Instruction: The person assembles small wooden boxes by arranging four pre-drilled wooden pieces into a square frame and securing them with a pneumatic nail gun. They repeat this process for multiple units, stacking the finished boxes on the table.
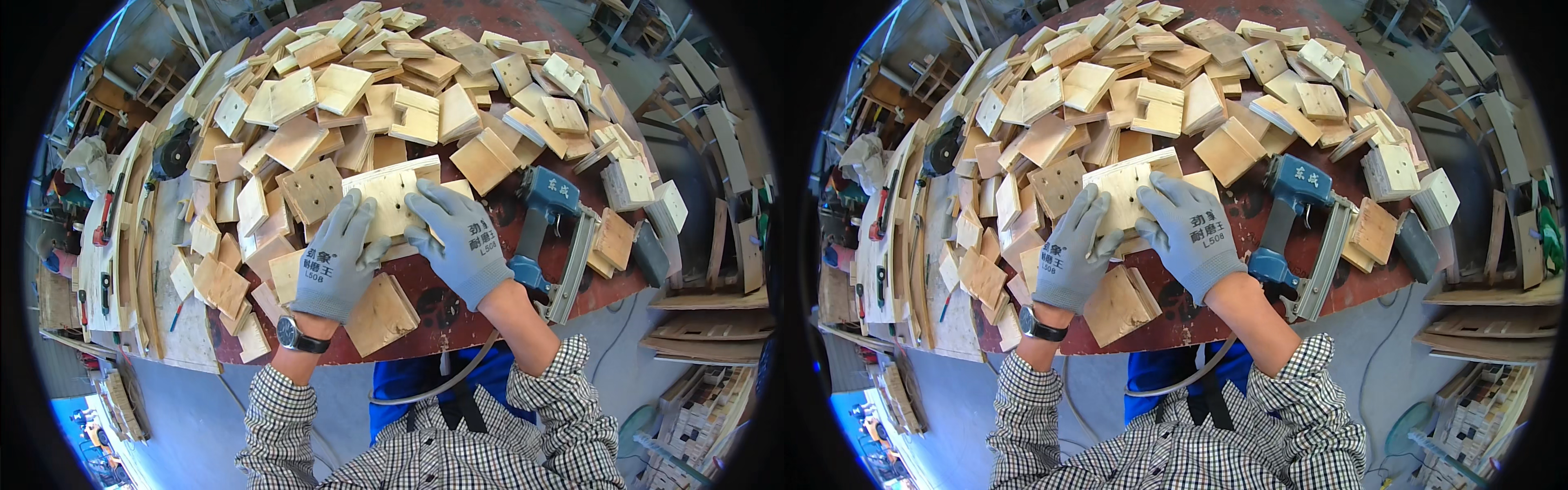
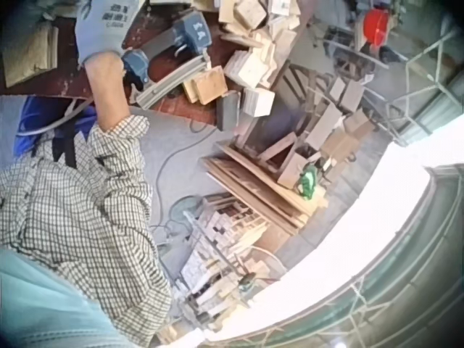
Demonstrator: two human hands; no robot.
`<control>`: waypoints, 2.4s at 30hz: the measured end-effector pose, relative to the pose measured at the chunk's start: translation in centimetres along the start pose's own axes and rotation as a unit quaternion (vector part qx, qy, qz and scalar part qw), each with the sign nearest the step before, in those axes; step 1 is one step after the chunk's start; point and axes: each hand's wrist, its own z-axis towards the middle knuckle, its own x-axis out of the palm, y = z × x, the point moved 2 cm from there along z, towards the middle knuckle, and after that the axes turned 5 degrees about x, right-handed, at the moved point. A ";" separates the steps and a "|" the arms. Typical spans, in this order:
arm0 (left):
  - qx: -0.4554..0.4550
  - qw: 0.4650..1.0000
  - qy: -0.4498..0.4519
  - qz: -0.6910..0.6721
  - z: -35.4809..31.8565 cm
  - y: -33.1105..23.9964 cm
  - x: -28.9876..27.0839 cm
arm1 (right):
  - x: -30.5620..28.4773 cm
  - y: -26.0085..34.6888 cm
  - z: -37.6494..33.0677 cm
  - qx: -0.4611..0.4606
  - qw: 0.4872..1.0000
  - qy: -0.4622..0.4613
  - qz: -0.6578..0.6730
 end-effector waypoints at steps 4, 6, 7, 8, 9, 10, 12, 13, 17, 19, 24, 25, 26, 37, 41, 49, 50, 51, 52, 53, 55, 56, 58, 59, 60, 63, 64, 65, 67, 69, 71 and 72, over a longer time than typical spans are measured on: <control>-0.019 0.999 0.025 0.022 -0.1 -0.3 0.5 | 0.0 0.3 0.1 -0.042 0.993 -0.028 -0.103; -0.028 0.998 0.046 0.040 0.1 -0.7 0.1 | -0.3 0.5 0.3 -0.052 0.991 -0.026 -0.118; -0.020 0.999 0.033 0.036 0.2 -0.6 0.0 | -0.5 0.5 0.6 -0.052 0.991 -0.017 -0.123; -0.012 0.999 0.020 0.033 0.2 -0.3 0.0 | -0.7 0.6 0.8 -0.053 0.991 -0.009 -0.127; -0.005 0.999 0.007 0.031 0.2 -0.2 -0.1 | -0.9 0.8 0.7 -0.050 0.991 -0.004 -0.126; -0.020 1.000 -0.002 0.019 0.1 -0.4 0.1 | -1.0 0.9 0.6 -0.048 0.991 0.001 -0.125; -0.052 0.998 -0.020 0.002 -0.2 -1.0 0.4 | -0.9 1.4 1.0 -0.050 0.989 0.005 -0.137; -0.054 0.998 -0.015 -0.001 -0.1 -0.8 0.0 | -0.8 1.7 1.2 -0.054 0.987 0.006 -0.153; -0.083 0.995 -0.036 -0.040 0.2 -0.4 0.5 | -0.5 2.2 1.1 -0.047 0.981 0.006 -0.188; -0.102 0.991 -0.056 -0.061 -0.3 0.0 0.8 | -0.6 2.4 1.1 -0.059 0.982 -0.009 -0.177; -0.067 0.995 -0.073 -0.011 -0.4 0.7 1.5 | -0.6 1.3 0.9 -0.055 0.991 -0.005 -0.124; -0.032 0.998 -0.057 0.010 -0.2 0.7 1.2 | -0.7 1.3 0.8 -0.062 0.991 -0.005 -0.122; 0.005 0.999 -0.039 0.026 0.2 0.8 0.6 | -0.9 1.2 0.7 -0.065 0.990 -0.005 -0.125; 0.089 0.993 0.065 -0.032 2.6 1.1 -1.6 | -2.5 -0.9 1.6 -0.085 0.987 0.110 -0.083; 0.072 0.996 0.031 -0.047 2.1 1.5 -0.5 | -2.1 0.1 0.9 -0.046 0.993 0.085 -0.062; 0.028 0.982 0.004 -0.186 1.3 3.2 0.8 | -1.7 0.4 1.6 -0.060 0.995 0.040 -0.070; 0.031 0.981 0.015 -0.192 1.5 3.5 0.9 | -1.8 0.2 1.8 -0.067 0.995 0.035 -0.069; 0.027 0.979 0.030 -0.201 1.2 3.6 0.9 | -1.7 0.3 1.6 -0.071 0.995 0.036 -0.063; 0.041 0.976 0.041 -0.212 1.3 4.0 0.9 | -1.4 0.3 1.6 -0.082 0.993 0.016 -0.079; 0.038 0.977 0.019 -0.210 1.1 3.9 1.4 | -1.4 0.3 1.7 -0.081 0.993 0.016 -0.081; 0.059 0.986 0.036 -0.150 0.9 4.3 1.6 | -1.3 0.5 1.6 -0.078 0.993 0.015 -0.086; 0.057 0.987 0.031 -0.147 0.9 4.2 1.6 | -1.2 0.2 1.6 -0.072 0.995 0.007 -0.071; 0.054 0.988 0.021 -0.141 0.6 4.1 1.6 | -1.2 0.2 1.5 -0.070 0.995 0.016 -0.063; 0.059 0.989 0.025 -0.132 0.7 4.1 1.7 | -1.3 0.0 1.5 -0.067 0.996 0.017 -0.062; 0.065 0.990 0.028 -0.124 0.7 4.3 1.8 | -1.3 0.0 1.6 -0.072 0.995 0.019 -0.066; 0.082 0.991 0.035 -0.095 0.9 4.2 1.5 | -1.5 0.1 1.4 -0.085 0.991 0.019 -0.103; 0.087 0.992 0.036 -0.082 0.9 4.0 1.5 | -1.5 0.5 1.3 -0.089 0.987 0.015 -0.131; 0.094 0.993 0.036 -0.067 1.1 3.9 1.3 | -1.5 0.9 1.3 -0.093 0.983 0.008 -0.159; 0.105 0.992 0.045 -0.050 1.4 3.7 0.8 | -2.1 2.1 0.3 -0.038 0.992 -0.014 -0.121; 0.101 0.993 0.044 -0.037 1.1 4.1 0.8 | -3.0 5.1 -1.8 0.064 0.996 -0.041 -0.046; 0.110 0.992 0.048 -0.039 1.5 3.9 0.8 | -3.1 7.2 -4.9 0.071 0.979 0.188 0.040; 0.110 0.992 0.051 -0.041 1.6 3.7 0.6 | -2.1 7.7 -6.4 -0.053 0.985 0.164 -0.027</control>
